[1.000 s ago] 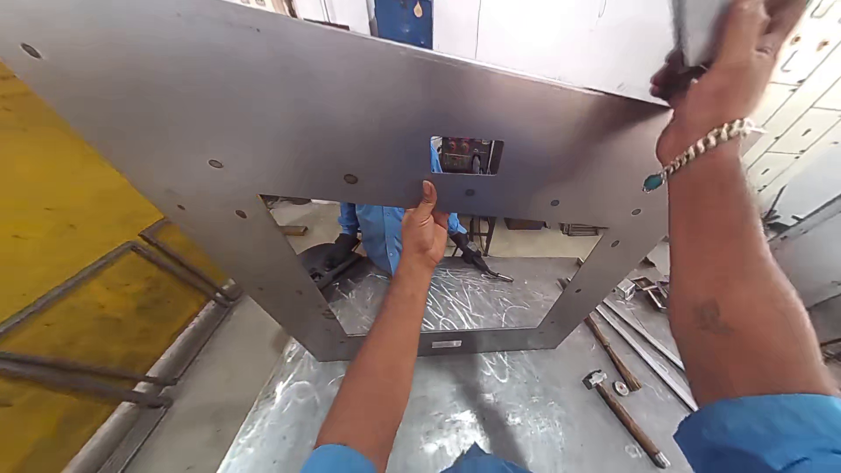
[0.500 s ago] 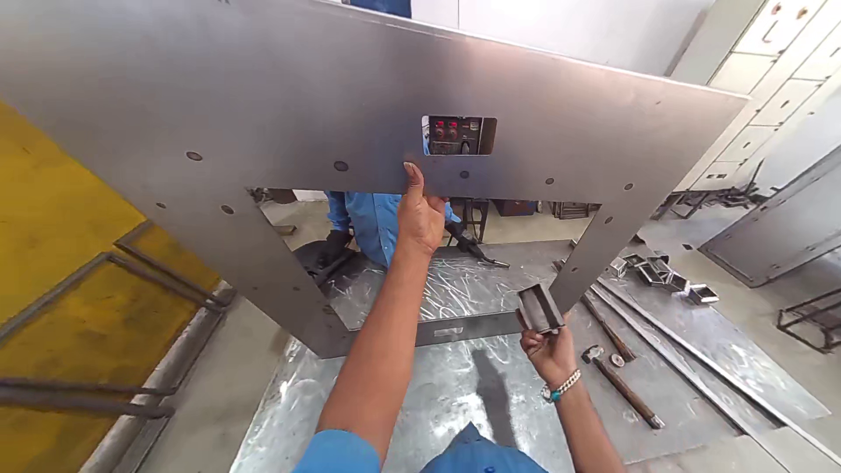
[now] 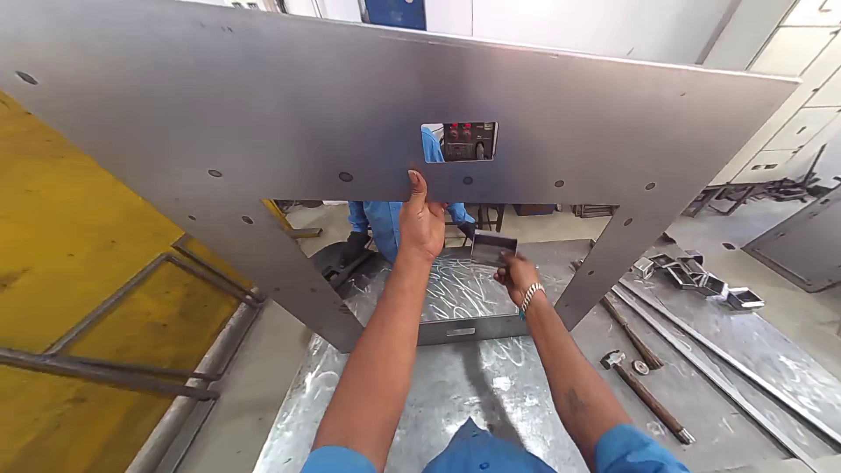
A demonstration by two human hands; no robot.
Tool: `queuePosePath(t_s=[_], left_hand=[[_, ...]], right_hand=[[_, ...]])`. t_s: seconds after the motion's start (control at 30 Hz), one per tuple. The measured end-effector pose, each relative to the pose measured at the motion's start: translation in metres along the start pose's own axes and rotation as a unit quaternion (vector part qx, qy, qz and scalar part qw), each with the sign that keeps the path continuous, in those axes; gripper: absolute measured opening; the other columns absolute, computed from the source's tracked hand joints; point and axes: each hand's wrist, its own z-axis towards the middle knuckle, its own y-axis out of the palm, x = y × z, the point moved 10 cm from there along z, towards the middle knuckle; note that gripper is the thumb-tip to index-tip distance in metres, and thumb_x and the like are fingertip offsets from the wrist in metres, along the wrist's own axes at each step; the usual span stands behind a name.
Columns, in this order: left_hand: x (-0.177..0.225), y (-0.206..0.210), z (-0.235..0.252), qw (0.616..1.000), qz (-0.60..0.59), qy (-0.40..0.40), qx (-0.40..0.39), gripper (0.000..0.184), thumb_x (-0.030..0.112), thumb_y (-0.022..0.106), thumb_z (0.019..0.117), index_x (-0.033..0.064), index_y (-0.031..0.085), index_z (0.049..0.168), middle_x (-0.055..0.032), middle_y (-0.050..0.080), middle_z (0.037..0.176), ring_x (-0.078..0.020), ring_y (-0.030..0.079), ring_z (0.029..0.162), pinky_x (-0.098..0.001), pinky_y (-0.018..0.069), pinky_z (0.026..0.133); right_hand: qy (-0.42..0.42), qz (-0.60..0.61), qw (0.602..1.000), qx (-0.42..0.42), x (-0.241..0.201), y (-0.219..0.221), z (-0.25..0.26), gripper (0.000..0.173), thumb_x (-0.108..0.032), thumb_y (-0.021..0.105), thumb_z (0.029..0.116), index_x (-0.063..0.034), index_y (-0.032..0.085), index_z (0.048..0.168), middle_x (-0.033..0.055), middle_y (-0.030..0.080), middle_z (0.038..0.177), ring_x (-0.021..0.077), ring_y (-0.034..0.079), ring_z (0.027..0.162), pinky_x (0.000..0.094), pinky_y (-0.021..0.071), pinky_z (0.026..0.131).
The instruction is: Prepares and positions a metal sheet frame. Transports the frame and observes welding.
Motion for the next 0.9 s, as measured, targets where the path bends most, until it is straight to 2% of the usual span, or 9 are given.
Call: queuePosePath(t_s=[0.07,0.17,0.23,0.33,0.4,0.47,0.63,0.77,0.9], left_hand=[[0.003,-0.003,-0.002,1.0,-0.005,0.016,0.012,0.048,0.043,0.051,0.1068,0.0127,0.045,0.144,-0.0112,0.061,0.136,-0.0262,0.059,0.128,-0.0496,0.0487,0.11],[0.009,-0.004,-0.005,0.998,-0.021,0.05,0.018,0.044,0.035,0.052,0.108,0.0101,0.045,0.144,-0.0121,0.06,0.139,-0.0268,0.056,0.132,-0.0491,0.0453,0.114],[0.013,-0.004,-0.01,0.997,-0.013,0.07,0.026,0.041,0.032,0.049,0.1092,0.0087,0.048,0.143,-0.0122,0.06,0.142,-0.0259,0.055,0.135,-0.0452,0.0439,0.115],[0.017,-0.008,-0.017,0.993,0.005,0.093,0.066,0.043,0.03,0.057,0.1058,0.0081,0.049,0.142,-0.0103,0.06,0.141,-0.023,0.056,0.132,-0.0432,0.0446,0.115],[0.018,-0.009,-0.02,0.992,0.005,0.102,0.08,0.045,0.028,0.061,0.104,0.0087,0.049,0.142,-0.0098,0.061,0.14,-0.0223,0.057,0.131,-0.0432,0.0448,0.115],[0.018,-0.01,-0.021,0.991,-0.006,0.101,0.086,0.044,0.026,0.061,0.104,0.0085,0.048,0.142,-0.0105,0.062,0.138,-0.0229,0.057,0.131,-0.0437,0.0454,0.114],[0.016,-0.005,-0.02,0.991,-0.041,0.084,0.094,0.037,0.025,0.059,0.1053,0.0097,0.051,0.138,-0.0104,0.064,0.131,-0.0227,0.061,0.125,-0.043,0.0501,0.109],[0.01,-0.002,-0.02,0.99,-0.051,0.077,0.107,0.037,0.03,0.057,0.1059,0.0099,0.054,0.136,-0.0102,0.065,0.129,-0.0228,0.063,0.122,-0.0438,0.0522,0.106],[0.011,0.0,-0.02,0.989,-0.053,0.089,0.102,0.037,0.031,0.056,0.1064,0.0096,0.054,0.137,-0.0114,0.065,0.129,-0.0246,0.063,0.123,-0.0466,0.0521,0.106]], right_hand=[[-0.03,-0.015,0.999,0.001,-0.029,0.022,0.019,0.032,-0.017,0.055,0.1062,-0.0027,0.049,0.134,0.0083,0.056,0.079,0.0134,0.052,0.05,0.0294,0.053,0.048],[-0.074,0.074,0.992,-0.073,-0.078,0.071,0.029,0.013,-0.017,0.053,0.1056,-0.0064,0.054,0.113,0.0047,0.058,0.071,0.0131,0.056,0.053,0.0296,0.055,0.053],[-0.103,0.202,0.958,-0.177,-0.102,0.101,0.024,0.011,-0.011,0.047,0.1069,-0.0107,0.057,0.107,0.0044,0.066,0.082,0.0158,0.065,0.072,0.0352,0.0591,0.067],[-0.082,0.35,0.881,-0.307,-0.111,0.132,0.011,0.033,-0.025,0.031,0.1116,-0.017,0.063,0.114,0.0032,0.072,0.104,0.017,0.069,0.099,0.0391,0.0593,0.085],[-0.075,0.36,0.885,-0.285,-0.111,0.136,0.001,0.035,-0.018,0.028,0.1107,-0.0162,0.061,0.102,0.0007,0.069,0.09,0.0132,0.067,0.088,0.0346,0.0583,0.078],[-0.087,0.33,0.893,-0.293,-0.114,0.143,-0.012,0.03,-0.009,0.029,0.1097,-0.0129,0.058,0.103,0.0009,0.064,0.09,0.0114,0.063,0.088,0.0312,0.0558,0.079],[-0.081,0.274,0.888,-0.36,-0.122,0.17,-0.03,0.029,-0.041,0.047,0.1096,-0.0229,0.068,0.116,-0.0018,0.074,0.105,0.0101,0.072,0.099,0.0305,0.0621,0.081],[-0.095,0.311,0.893,-0.31,-0.118,0.158,-0.022,0.037,-0.019,0.032,0.1099,-0.0168,0.066,0.095,0.0016,0.073,0.085,0.0129,0.071,0.078,0.0318,0.0603,0.068],[-0.098,0.314,0.883,-0.336,-0.119,0.156,-0.022,0.028,-0.018,0.044,0.1062,-0.0179,0.068,0.092,0.002,0.074,0.085,0.0133,0.071,0.078,0.0322,0.0607,0.067]])
